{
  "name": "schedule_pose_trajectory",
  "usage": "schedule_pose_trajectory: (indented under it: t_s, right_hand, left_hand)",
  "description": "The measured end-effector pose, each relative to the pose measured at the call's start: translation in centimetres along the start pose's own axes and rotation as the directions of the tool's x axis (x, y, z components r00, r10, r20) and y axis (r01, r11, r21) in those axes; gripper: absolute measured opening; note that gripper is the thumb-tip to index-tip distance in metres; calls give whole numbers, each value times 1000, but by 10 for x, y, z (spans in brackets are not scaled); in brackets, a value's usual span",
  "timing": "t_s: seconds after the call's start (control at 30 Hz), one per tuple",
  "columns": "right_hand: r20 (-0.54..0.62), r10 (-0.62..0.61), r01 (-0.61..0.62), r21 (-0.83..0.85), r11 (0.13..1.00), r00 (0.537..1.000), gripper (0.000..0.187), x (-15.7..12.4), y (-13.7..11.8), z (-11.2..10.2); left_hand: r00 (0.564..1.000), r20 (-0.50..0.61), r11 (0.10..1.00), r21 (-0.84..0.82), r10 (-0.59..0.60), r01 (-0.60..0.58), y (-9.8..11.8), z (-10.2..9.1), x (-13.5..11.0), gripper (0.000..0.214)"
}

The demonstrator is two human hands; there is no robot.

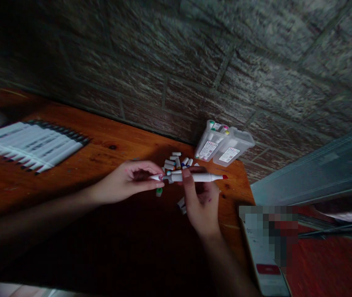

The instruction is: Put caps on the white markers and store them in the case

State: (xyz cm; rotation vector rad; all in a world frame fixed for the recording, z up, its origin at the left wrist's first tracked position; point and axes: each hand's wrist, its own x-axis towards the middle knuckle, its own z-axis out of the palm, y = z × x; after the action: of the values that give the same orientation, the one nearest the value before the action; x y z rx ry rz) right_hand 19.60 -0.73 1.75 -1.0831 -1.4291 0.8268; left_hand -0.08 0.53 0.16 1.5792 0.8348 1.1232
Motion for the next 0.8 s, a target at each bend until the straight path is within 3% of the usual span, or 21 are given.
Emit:
schedule_pose_trajectory:
  t_s: [0.4, 0.6, 0.8]
  right_hand:
    - [91, 40, -41, 11, 999, 995, 24, 2, 2, 0]
    - [209, 83, -101, 74, 992, 974, 20, 3, 1, 0]
    - [309, 118, -155, 96, 983, 944, 22, 5, 2, -3]
  left_hand:
    - [999, 29, 982, 188, 16, -21, 2, -1, -3, 22]
    - [994, 83, 968, 238, 66, -84, 3, -2, -5, 22]
    - [994, 69, 963, 252, 81, -96, 3, -3, -5, 23]
